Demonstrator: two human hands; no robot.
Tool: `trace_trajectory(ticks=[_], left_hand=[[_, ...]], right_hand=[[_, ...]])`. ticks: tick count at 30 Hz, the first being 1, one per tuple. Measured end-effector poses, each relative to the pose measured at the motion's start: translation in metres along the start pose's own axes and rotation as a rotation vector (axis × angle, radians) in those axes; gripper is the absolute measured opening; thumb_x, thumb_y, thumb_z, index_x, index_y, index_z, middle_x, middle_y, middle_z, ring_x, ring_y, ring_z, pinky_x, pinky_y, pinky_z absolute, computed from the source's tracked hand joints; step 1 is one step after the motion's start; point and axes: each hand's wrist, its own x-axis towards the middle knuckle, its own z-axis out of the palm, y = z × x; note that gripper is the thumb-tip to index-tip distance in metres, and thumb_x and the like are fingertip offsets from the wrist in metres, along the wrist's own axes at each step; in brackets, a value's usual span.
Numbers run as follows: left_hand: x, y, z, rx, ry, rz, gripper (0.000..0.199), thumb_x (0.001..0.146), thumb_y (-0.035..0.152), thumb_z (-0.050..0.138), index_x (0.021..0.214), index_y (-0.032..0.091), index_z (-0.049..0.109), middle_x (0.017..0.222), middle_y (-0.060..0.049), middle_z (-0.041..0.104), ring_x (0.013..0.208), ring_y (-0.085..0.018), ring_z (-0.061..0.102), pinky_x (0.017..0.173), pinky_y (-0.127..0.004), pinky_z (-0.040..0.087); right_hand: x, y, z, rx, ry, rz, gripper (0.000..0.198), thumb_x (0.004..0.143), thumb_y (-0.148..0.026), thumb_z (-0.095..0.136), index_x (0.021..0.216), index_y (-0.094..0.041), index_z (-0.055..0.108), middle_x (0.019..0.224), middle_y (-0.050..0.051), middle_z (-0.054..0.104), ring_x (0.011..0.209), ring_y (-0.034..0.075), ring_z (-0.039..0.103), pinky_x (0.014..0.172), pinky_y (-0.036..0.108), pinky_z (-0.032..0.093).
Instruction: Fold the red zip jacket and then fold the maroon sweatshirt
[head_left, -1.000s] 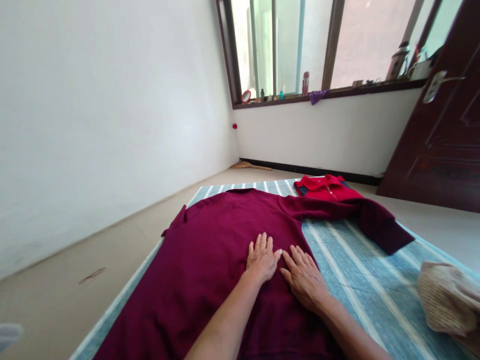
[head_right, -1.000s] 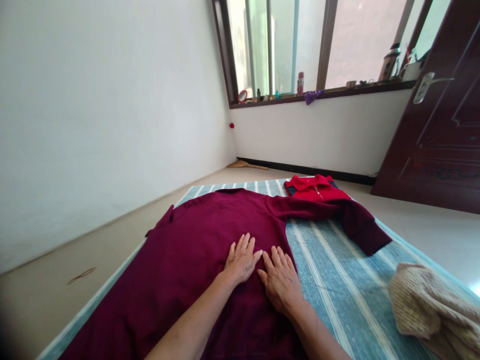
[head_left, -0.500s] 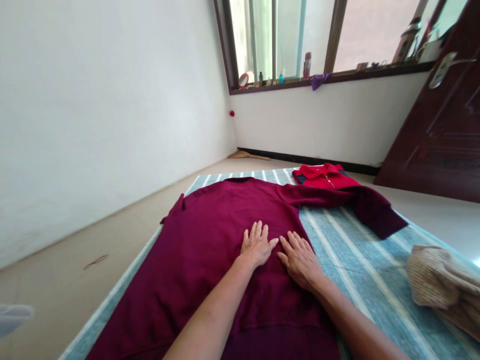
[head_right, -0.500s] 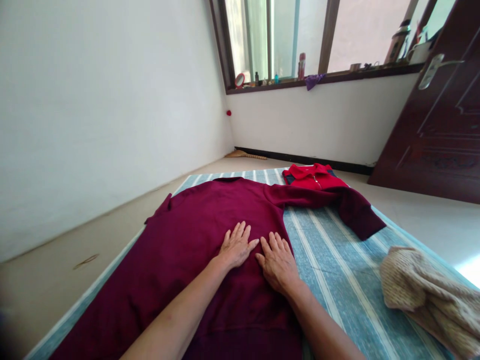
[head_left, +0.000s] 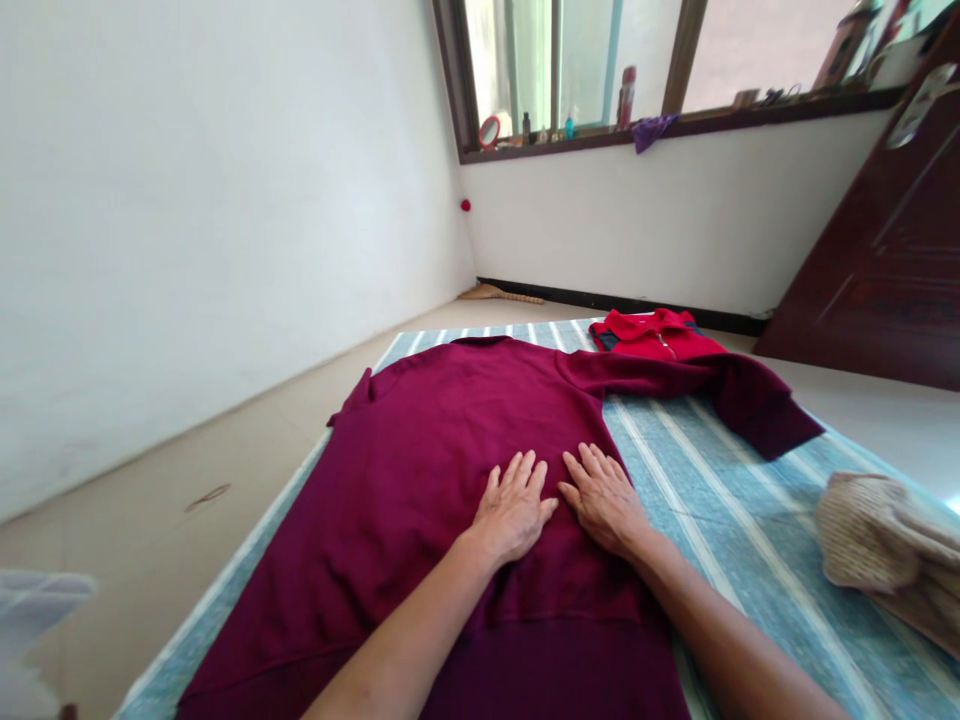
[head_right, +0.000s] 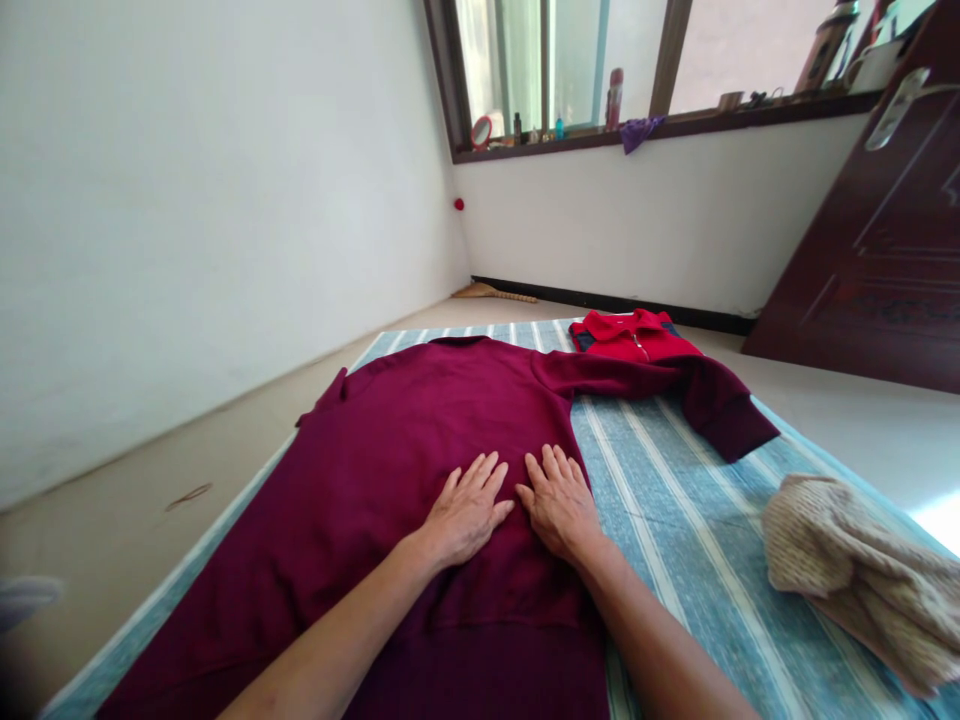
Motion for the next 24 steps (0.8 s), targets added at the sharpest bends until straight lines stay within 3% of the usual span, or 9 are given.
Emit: trace_trajectory(ticks=[8,18,24], left_hand=[[-0.016,0.01,0.01,-0.012,-0.011,0.056,0.069,0.091,0.055,0.027,0.147,0.014,0.025,0.156,-0.01,0.016,0.144,-0.023,0.009,0.115,-0.049,0.013],[-0.027,0.018,0.001,-0.042,-0.051,0.029,0.073,0.091,0.058,0.028,0.147,0.013,0.023,0.155,-0.012,0.017,0.144,-0.024,0.008,0.116,-0.048,0.014],[-0.036,0.017,0.01,-0.054,-0.062,0.023,0.075,0.089,0.058,0.033,0.147,0.012,0.022,0.156,-0.011,0.012,0.144,-0.025,0.007,0.116,-0.05,0.012]], right_hand=[[0.0,0.0,0.0,-0.005,-0.002,0.0,0.057,0.095,-0.047,0.031,0.143,-0.017,0.038,0.15,0.014,0.031,0.14,0.029,0.021,0.111,0.045,0.019],[0.0,0.0,0.001,0.0,0.004,0.001,0.056,0.095,-0.046,0.032,0.143,-0.017,0.039,0.15,0.014,0.031,0.141,0.028,0.021,0.112,0.044,0.018],[0.0,-0.001,0.003,-0.005,0.01,0.007,0.057,0.095,-0.047,0.03,0.143,-0.018,0.039,0.15,0.013,0.031,0.141,0.027,0.021,0.112,0.043,0.019]])
